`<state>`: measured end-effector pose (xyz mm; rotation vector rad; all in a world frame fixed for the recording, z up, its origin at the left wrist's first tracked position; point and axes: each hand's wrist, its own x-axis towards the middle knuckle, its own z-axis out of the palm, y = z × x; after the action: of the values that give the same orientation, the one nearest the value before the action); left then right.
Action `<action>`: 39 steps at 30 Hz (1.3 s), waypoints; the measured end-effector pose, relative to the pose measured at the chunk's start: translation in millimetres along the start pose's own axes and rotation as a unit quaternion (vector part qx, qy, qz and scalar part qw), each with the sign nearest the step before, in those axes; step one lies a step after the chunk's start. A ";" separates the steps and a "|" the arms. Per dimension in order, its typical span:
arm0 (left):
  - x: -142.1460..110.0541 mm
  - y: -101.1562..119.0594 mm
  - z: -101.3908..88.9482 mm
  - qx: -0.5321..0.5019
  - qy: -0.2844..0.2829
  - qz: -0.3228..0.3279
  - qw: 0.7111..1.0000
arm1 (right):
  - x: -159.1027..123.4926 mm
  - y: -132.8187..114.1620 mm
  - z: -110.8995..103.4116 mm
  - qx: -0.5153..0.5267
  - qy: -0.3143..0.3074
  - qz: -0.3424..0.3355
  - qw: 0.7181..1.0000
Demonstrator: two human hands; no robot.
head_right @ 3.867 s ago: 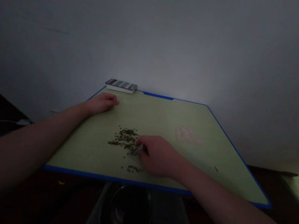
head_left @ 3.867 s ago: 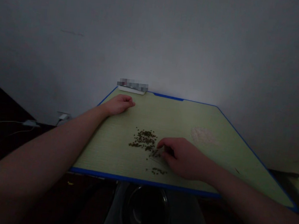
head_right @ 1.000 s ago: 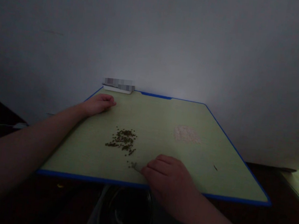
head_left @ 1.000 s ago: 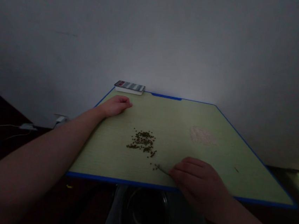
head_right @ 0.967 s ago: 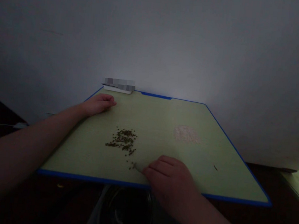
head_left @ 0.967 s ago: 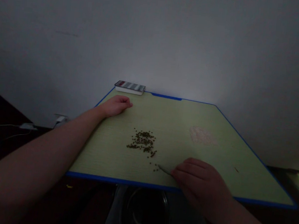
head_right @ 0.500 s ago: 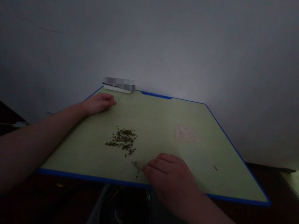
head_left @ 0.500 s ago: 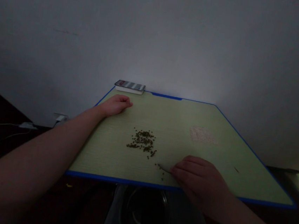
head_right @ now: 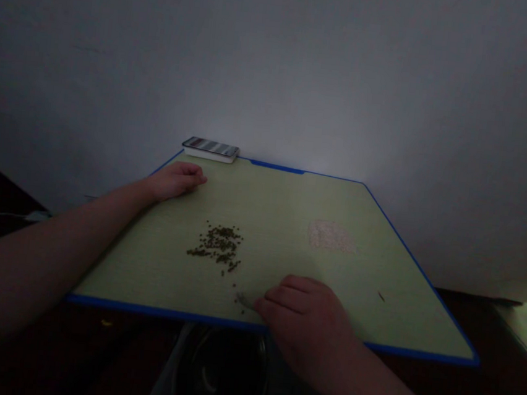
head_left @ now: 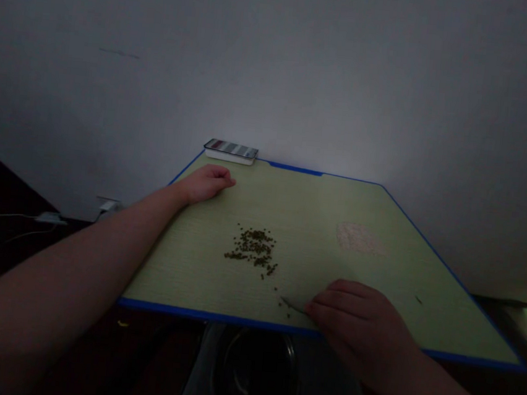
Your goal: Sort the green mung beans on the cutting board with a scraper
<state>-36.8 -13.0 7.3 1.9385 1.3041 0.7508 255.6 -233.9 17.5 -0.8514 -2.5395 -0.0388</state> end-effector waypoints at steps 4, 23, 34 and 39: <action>-0.4 2.2 0.0 0.001 -0.002 -0.005 1.000 | -3.3 -0.4 1.4 0.000 -0.005 0.009 1.000; -0.9 2.8 0.5 -0.007 -0.006 -0.013 1.000 | 3.2 -4.1 10.6 -0.070 0.014 0.023 0.997; -1.0 2.4 0.2 -0.005 -0.003 -0.010 1.000 | 23.4 0.1 15.0 0.010 0.012 0.019 1.000; -0.9 2.0 0.2 -0.010 -0.008 -0.010 1.000 | 21.6 -5.1 13.2 -0.014 0.015 0.005 1.000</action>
<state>-35.8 -14.4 8.7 1.9094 1.2994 0.7355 232.1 -223.6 15.6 -0.8689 -2.5129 -0.0838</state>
